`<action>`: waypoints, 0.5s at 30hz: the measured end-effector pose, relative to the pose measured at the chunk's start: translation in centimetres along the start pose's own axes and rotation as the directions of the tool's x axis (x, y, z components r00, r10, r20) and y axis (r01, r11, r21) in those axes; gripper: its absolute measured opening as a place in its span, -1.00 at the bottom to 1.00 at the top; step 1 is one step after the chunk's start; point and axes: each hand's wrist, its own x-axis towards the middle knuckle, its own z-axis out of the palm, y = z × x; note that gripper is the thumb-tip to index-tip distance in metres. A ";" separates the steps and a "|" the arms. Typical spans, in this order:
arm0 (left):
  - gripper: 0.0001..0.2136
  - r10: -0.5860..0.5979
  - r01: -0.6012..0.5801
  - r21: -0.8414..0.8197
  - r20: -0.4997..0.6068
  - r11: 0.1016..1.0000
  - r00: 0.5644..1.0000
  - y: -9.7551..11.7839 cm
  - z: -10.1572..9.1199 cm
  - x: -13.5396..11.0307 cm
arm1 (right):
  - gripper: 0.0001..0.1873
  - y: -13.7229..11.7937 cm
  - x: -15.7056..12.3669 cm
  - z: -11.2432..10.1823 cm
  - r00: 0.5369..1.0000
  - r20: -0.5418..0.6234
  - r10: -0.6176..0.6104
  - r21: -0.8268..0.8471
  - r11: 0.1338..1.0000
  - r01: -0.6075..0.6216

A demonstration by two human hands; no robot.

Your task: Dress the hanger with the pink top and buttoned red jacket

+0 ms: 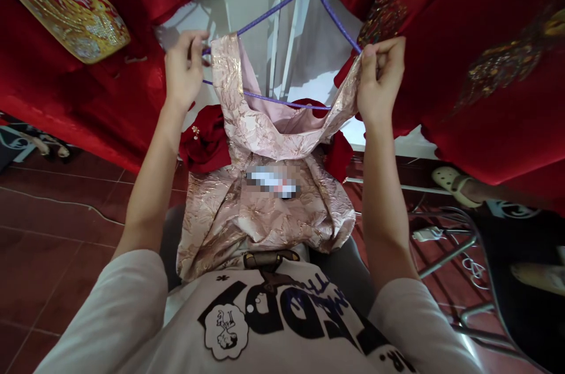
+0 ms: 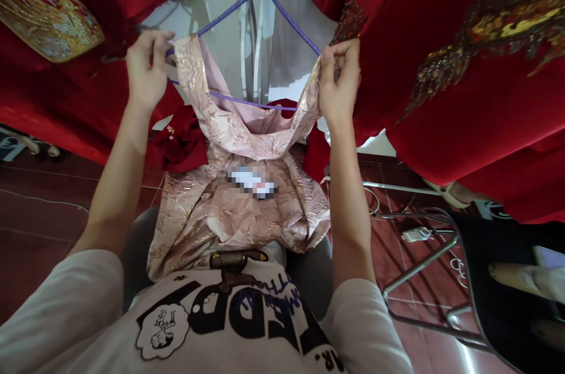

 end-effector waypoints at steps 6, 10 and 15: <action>-0.06 -0.208 0.179 0.201 0.137 0.963 0.968 -0.8 -1.9 -9.8 | -0.68 -0.6 0.0 -0.1 0.996 -0.011 0.086 -0.120 0.989 -0.086; -0.39 -0.256 0.174 0.338 0.217 0.925 0.942 -1.8 -1.9 -10.3 | -0.69 -0.7 0.0 -0.3 0.996 -0.005 0.087 -0.079 0.993 -0.087; -0.81 -0.367 0.310 0.244 0.241 0.919 0.898 -3.3 -4.2 -7.5 | -0.68 -0.8 0.2 -0.5 0.995 0.020 0.103 -0.086 0.991 -0.101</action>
